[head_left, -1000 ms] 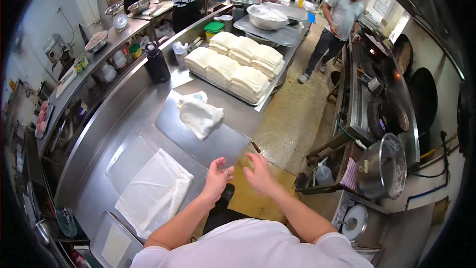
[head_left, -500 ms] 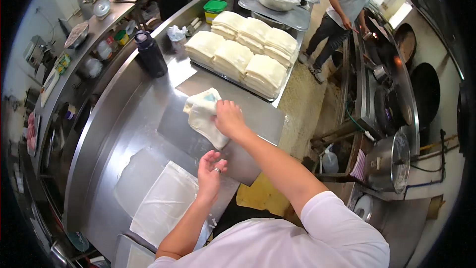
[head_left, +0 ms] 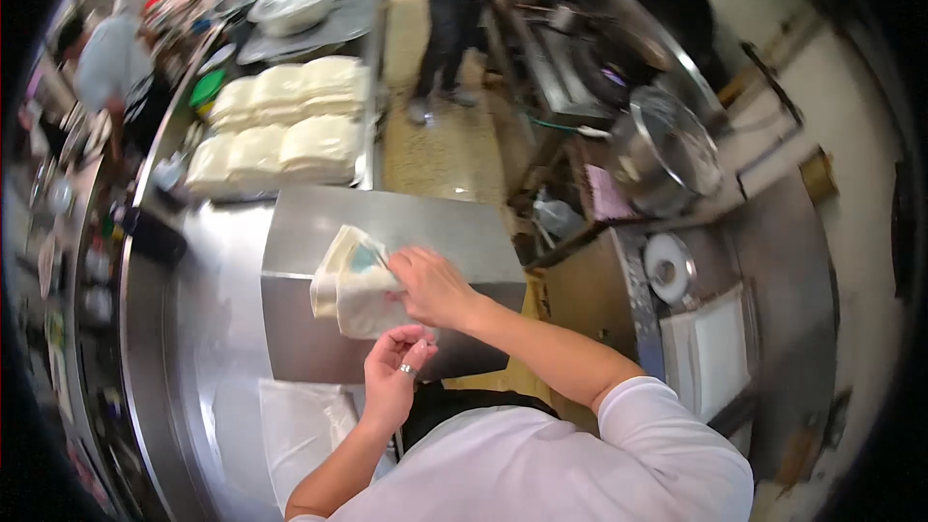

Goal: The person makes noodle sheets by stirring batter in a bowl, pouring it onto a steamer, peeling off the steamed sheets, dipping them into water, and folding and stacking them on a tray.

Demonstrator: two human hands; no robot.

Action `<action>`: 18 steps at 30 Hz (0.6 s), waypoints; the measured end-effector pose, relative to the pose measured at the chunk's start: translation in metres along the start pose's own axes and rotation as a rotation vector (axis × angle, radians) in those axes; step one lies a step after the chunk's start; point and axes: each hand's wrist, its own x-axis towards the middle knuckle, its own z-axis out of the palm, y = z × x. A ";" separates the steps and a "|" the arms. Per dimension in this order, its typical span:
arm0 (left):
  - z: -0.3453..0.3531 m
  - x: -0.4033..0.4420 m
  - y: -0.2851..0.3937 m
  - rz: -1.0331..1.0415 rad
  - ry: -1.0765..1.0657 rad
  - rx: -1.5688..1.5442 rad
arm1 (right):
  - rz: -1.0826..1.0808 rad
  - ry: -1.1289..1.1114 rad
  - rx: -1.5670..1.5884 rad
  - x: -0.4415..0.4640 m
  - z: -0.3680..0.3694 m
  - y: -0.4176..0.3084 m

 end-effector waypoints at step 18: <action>0.314 -0.115 -0.173 -0.157 -0.980 0.450 | 0.796 0.711 -0.574 -0.525 -0.270 0.015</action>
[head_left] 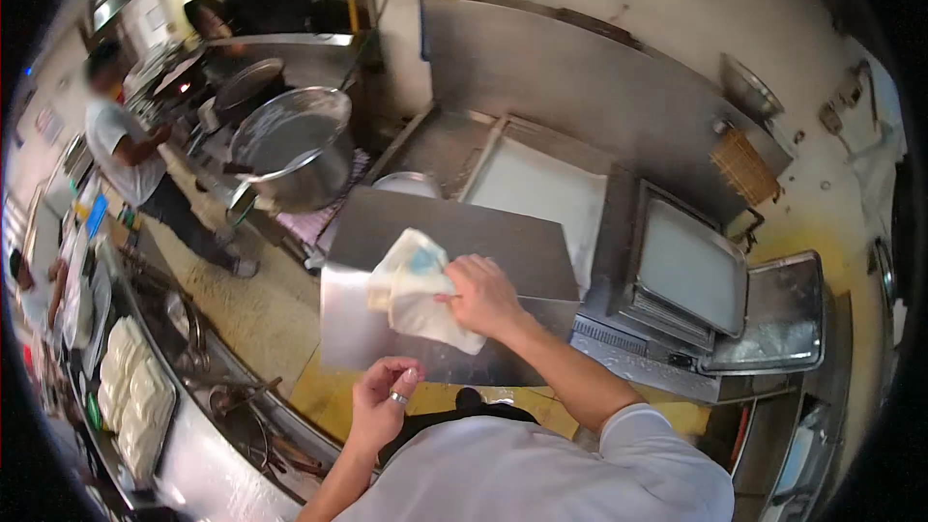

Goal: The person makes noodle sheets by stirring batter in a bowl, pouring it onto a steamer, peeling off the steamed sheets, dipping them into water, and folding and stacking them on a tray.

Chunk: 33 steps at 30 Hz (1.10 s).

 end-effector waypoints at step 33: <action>0.003 0.364 -0.072 -0.178 -0.223 0.098 | 1.247 0.276 -0.347 0.146 -0.058 0.351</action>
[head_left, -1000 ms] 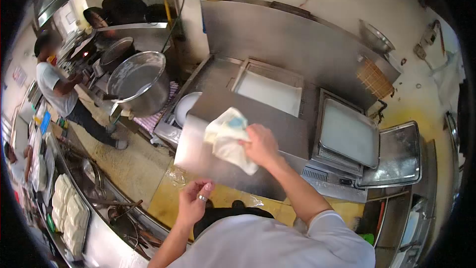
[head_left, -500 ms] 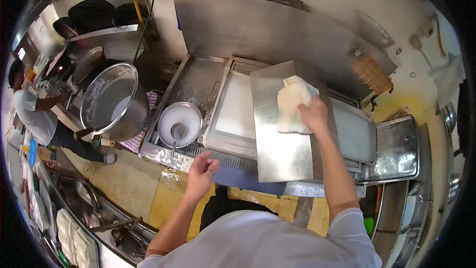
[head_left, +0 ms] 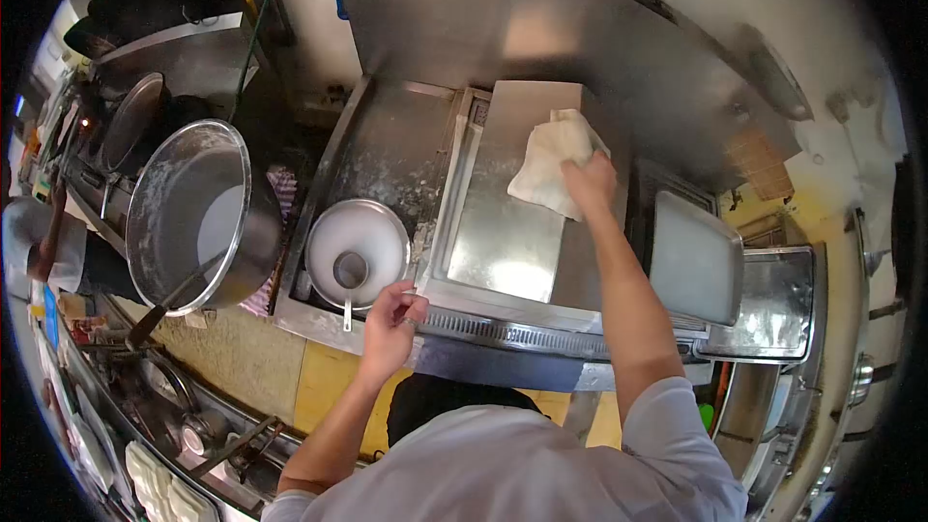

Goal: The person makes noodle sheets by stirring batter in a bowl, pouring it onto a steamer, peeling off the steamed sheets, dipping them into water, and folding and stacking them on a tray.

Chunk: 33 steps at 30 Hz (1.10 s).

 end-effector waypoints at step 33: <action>0.021 0.046 0.007 -0.043 -0.081 0.109 | -0.014 -0.068 -0.051 -0.002 0.058 -0.011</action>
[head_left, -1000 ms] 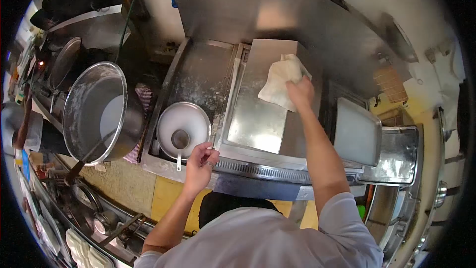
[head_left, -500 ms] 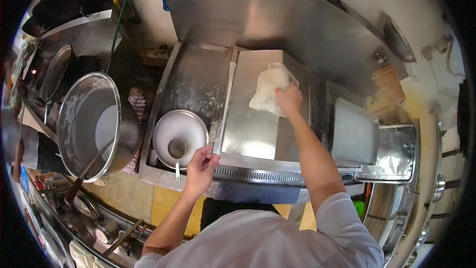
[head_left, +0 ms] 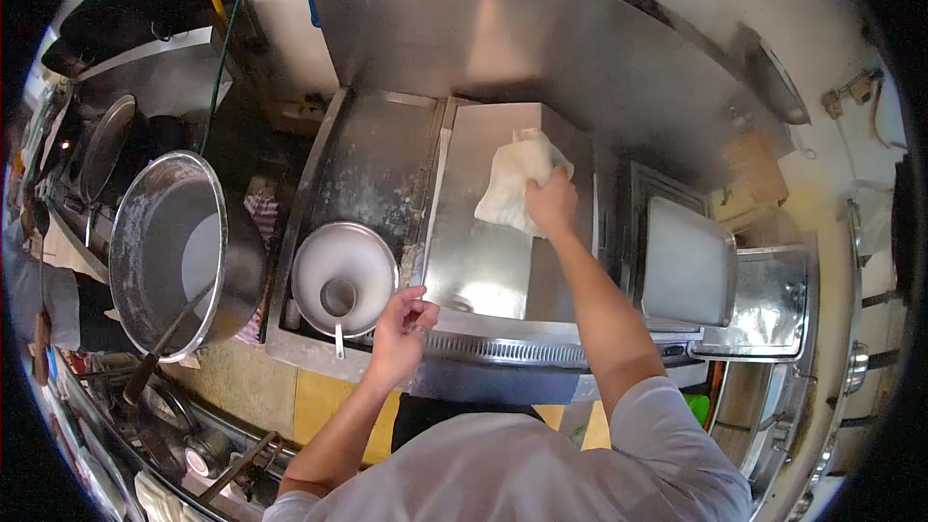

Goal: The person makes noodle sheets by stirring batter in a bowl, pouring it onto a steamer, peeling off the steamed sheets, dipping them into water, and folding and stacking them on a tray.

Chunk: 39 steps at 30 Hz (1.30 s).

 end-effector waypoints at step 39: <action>0.187 -0.330 -0.075 -0.046 0.714 0.062 | -1.033 -1.032 0.646 -0.370 -0.092 0.155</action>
